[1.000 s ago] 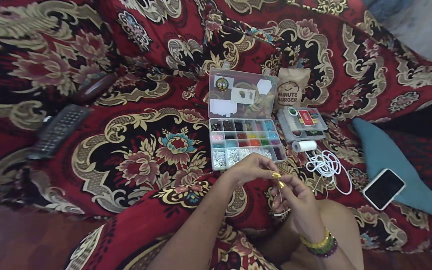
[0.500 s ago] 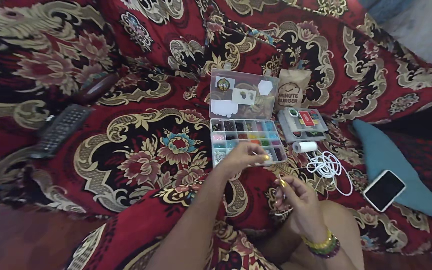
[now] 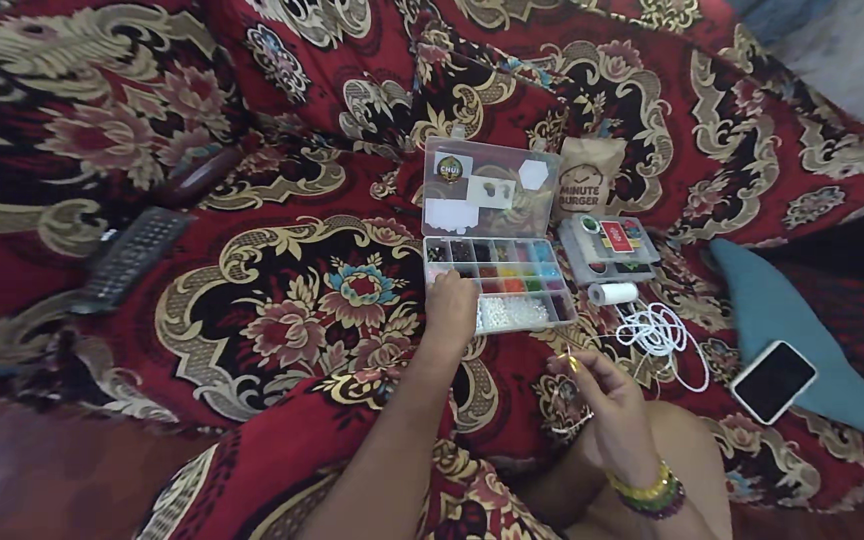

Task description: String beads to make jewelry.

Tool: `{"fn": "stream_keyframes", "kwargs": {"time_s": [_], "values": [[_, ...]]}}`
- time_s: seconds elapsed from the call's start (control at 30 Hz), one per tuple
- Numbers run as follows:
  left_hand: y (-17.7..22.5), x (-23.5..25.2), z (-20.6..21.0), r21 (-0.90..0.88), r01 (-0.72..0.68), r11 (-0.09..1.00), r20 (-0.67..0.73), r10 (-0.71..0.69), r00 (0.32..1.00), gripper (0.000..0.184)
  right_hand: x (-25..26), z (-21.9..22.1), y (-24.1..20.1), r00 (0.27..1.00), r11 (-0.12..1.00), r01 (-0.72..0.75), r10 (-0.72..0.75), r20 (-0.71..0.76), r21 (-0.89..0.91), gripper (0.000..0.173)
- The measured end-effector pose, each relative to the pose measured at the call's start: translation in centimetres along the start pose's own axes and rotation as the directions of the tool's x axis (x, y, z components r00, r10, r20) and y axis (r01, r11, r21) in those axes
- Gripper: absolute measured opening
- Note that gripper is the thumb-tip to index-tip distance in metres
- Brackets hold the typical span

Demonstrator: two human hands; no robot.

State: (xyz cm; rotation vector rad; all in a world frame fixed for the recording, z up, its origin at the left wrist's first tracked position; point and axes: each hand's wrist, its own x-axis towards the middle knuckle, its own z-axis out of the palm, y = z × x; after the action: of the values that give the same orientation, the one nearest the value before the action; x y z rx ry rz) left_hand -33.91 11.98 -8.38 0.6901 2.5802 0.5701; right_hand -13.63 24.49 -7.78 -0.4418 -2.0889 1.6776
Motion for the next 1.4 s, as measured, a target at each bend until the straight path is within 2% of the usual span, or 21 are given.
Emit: {"fn": "stream_keyframes", "kwargs": {"time_s": [0.37, 0.6, 0.7, 0.9, 1.2, 1.4], "values": [[0.3, 0.3, 0.8, 0.051, -0.027, 0.998, 0.096, 0.022, 0.995, 0.029, -0.1, -0.1, 0.3, 0.999, 0.999, -0.031, 0.031, 0.015, 0.016, 0.018], [-0.5, -0.4, -0.5, 0.018, 0.032, 0.999, -0.041, -0.031, 0.999, 0.02, -0.1, -0.2, 0.5, 1.0, 0.999, -0.028, 0.028, 0.01, 0.021, 0.019], [-0.3, -0.3, -0.6, 0.043, 0.06, 0.997, -0.02, -0.059, 0.998, 0.02, -0.2, 0.0, 0.5, 0.999, 0.998, -0.041, 0.04, 0.02, 0.051, 0.018], [0.1, 0.2, 0.1, 0.063, 0.029, 0.998, 0.035, -0.031, 0.999, 0.022, -0.2, -0.1, 0.5, 0.999, 0.997, -0.031, 0.029, 0.04, 0.072, 0.018], [0.3, 0.5, 0.8, 0.114, 0.016, 0.993, 0.025, -0.019, 1.0, 0.018, -0.3, -0.2, 0.4, 0.999, 0.997, -0.029, 0.026, 0.045, 0.066, 0.018], [0.0, 0.9, 1.4, -0.015, -0.059, 0.998, -0.068, 0.058, 0.996, 0.02, -0.3, -0.1, 0.5, 0.999, 0.998, -0.021, 0.019, 0.04, 0.058, 0.018]]}}
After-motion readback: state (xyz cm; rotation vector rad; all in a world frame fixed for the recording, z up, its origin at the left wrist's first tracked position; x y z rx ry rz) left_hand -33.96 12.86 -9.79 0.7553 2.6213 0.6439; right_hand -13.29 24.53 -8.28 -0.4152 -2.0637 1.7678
